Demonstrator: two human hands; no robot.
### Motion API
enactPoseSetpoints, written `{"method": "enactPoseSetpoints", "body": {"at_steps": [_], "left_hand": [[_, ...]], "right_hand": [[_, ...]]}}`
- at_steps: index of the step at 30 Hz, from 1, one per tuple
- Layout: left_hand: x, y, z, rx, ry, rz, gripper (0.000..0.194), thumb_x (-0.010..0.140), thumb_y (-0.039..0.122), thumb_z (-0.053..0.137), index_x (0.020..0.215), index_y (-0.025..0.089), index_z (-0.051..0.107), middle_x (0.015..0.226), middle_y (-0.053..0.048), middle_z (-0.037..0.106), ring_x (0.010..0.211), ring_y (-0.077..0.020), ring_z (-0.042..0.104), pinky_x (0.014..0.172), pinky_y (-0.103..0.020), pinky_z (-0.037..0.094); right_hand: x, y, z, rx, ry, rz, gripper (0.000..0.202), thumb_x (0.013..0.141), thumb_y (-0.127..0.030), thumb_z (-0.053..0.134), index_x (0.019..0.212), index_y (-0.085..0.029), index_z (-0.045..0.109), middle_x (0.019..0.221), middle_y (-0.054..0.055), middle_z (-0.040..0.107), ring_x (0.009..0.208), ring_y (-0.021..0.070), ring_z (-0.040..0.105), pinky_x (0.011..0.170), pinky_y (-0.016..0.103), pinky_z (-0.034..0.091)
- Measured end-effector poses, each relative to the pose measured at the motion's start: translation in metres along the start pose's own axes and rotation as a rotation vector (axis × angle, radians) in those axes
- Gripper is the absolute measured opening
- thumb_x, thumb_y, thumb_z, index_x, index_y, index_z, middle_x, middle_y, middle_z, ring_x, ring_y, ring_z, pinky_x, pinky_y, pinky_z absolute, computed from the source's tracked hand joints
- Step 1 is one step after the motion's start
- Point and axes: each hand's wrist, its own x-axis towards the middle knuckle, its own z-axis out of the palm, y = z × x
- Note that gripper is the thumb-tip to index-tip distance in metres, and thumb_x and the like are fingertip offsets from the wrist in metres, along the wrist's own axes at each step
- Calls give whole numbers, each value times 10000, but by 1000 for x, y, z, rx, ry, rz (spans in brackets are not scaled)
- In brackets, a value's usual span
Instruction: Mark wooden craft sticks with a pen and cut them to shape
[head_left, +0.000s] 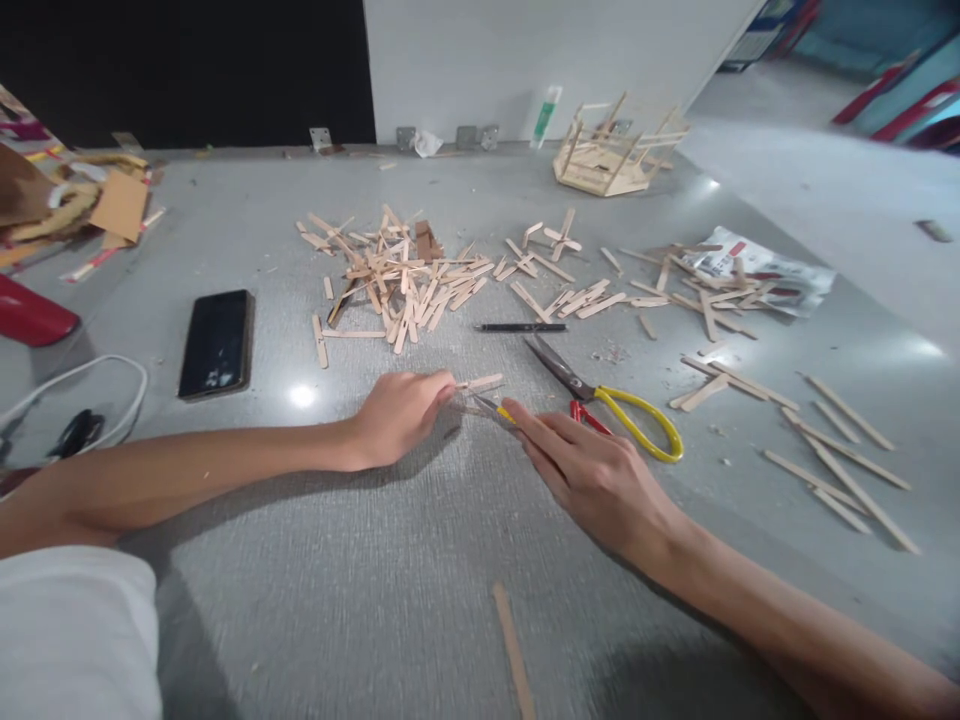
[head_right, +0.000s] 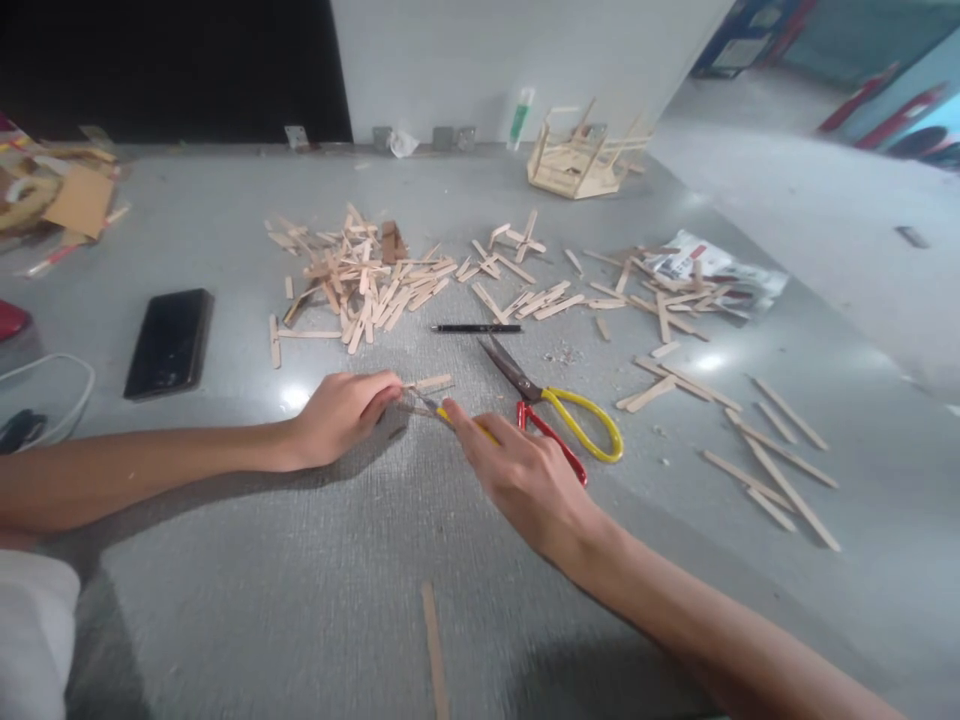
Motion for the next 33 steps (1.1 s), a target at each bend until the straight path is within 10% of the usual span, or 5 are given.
{"method": "enactPoseSetpoints", "body": {"at_steps": [18, 33], "left_hand": [[2, -3, 0, 2, -14, 29, 444, 1124, 380, 289, 831, 199, 569, 639, 22, 557, 531, -127, 460, 566, -246, 283], [3, -4, 3, -13, 9, 23, 395, 1120, 319, 333, 831, 196, 571, 636, 15, 570, 507, -126, 449, 551, -266, 263]], "right_hand": [[4, -28, -4, -456, -131, 25, 609, 910, 65, 494, 1468, -134, 637, 809, 52, 660, 589, 144, 593, 495, 254, 426], [4, -18, 4, -302, -186, 154, 683, 902, 35, 478, 1541, -189, 564, 865, 56, 667, 588, 137, 584, 481, 239, 404]]}}
